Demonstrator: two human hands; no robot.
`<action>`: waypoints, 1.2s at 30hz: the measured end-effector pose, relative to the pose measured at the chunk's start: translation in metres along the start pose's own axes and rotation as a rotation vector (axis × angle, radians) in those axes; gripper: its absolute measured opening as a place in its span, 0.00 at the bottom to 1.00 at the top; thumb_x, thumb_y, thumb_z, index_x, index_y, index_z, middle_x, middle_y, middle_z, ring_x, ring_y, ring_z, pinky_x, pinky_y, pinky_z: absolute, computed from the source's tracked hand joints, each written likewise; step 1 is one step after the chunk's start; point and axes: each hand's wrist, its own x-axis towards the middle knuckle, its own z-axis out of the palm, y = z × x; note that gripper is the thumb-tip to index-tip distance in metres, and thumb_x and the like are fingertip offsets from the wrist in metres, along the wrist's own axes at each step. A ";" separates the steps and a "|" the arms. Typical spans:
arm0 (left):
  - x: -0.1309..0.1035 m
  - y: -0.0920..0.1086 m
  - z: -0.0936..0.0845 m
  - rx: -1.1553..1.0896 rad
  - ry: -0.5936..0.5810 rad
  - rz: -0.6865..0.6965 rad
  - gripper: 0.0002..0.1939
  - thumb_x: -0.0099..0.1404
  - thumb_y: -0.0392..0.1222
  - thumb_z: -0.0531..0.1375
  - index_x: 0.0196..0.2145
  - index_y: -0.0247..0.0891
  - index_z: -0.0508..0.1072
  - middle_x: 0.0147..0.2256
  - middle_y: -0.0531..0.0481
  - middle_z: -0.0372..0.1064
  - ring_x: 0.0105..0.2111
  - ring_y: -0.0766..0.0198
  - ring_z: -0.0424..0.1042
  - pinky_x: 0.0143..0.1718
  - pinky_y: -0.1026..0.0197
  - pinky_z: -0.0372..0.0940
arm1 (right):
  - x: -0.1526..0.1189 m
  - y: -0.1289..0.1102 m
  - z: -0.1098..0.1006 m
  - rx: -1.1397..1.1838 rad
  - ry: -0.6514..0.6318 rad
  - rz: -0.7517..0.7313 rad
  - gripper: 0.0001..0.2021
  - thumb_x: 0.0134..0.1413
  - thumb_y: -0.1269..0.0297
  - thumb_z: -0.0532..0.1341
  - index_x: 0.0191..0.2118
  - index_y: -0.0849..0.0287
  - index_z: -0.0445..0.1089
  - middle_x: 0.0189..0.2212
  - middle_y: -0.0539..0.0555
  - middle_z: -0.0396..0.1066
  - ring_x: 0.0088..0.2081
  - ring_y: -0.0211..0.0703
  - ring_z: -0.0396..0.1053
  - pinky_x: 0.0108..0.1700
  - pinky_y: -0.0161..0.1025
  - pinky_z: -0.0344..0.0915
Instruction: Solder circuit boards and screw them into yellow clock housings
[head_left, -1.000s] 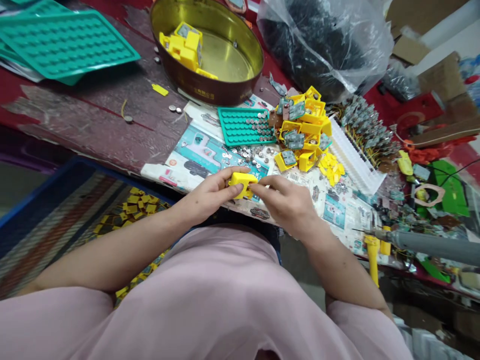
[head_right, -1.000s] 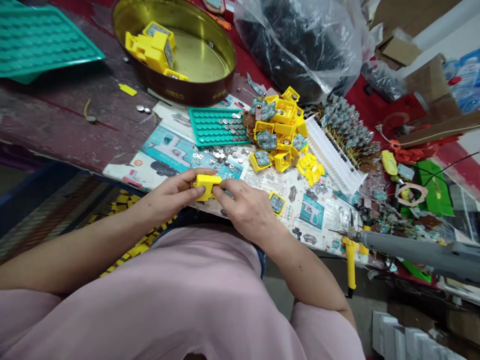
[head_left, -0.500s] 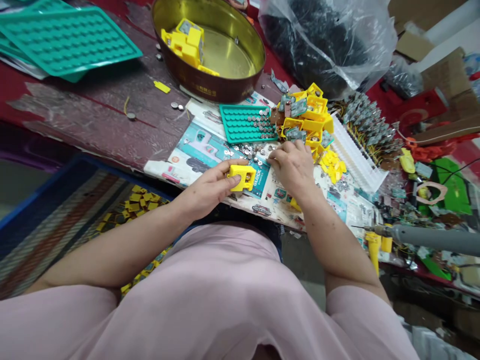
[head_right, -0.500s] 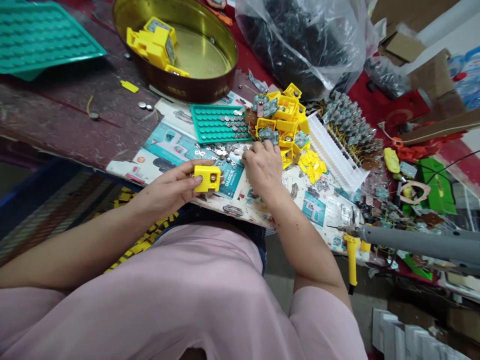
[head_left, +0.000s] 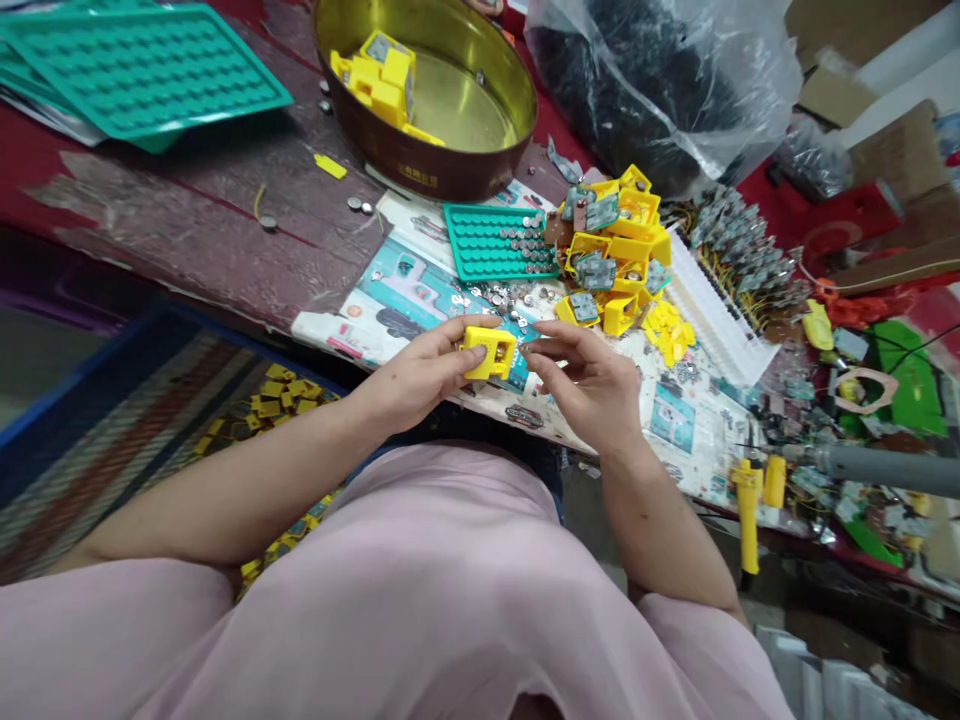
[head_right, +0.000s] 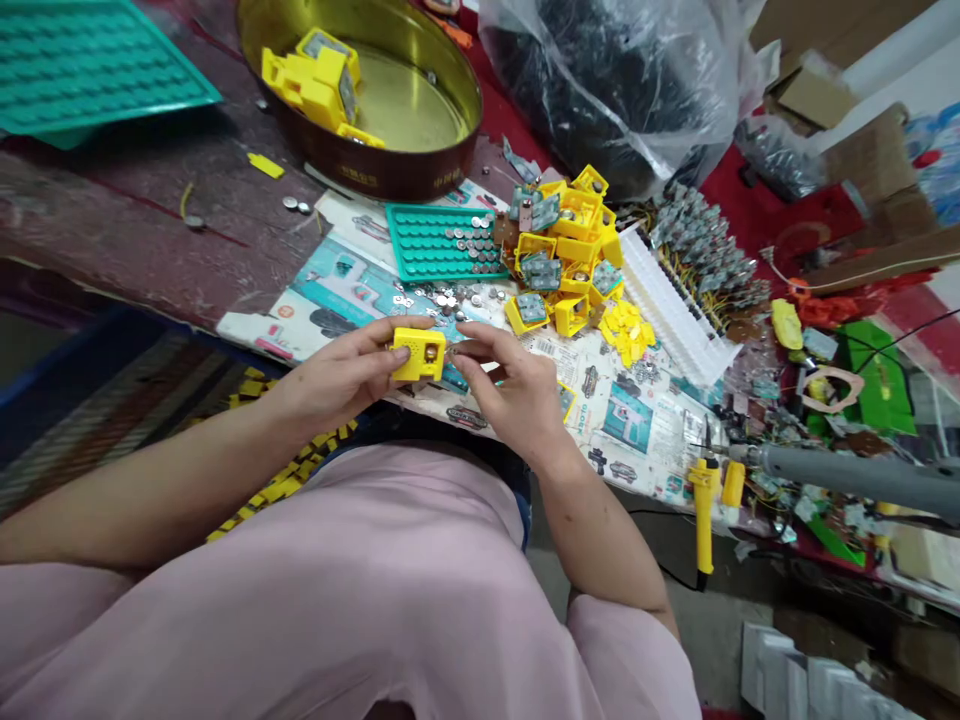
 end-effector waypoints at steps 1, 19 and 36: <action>0.000 0.000 0.000 0.001 0.003 -0.006 0.27 0.53 0.42 0.70 0.50 0.37 0.69 0.42 0.50 0.74 0.38 0.65 0.74 0.40 0.64 0.69 | -0.001 -0.001 0.001 -0.031 0.009 -0.029 0.08 0.58 0.65 0.64 0.44 0.55 0.76 0.36 0.50 0.81 0.34 0.36 0.78 0.30 0.31 0.75; -0.001 -0.010 -0.007 0.090 0.008 -0.005 0.34 0.53 0.51 0.72 0.54 0.37 0.69 0.40 0.50 0.74 0.37 0.63 0.73 0.38 0.63 0.69 | -0.001 -0.001 0.007 -0.605 -0.069 -0.395 0.09 0.65 0.65 0.58 0.39 0.54 0.77 0.33 0.51 0.74 0.35 0.35 0.71 0.33 0.33 0.63; -0.001 -0.004 -0.006 -0.013 0.001 -0.016 0.29 0.55 0.45 0.70 0.52 0.36 0.68 0.46 0.47 0.74 0.39 0.62 0.75 0.36 0.63 0.69 | 0.070 0.019 0.019 -0.761 -0.287 -0.024 0.05 0.59 0.65 0.63 0.37 0.58 0.77 0.39 0.56 0.76 0.42 0.46 0.72 0.38 0.39 0.62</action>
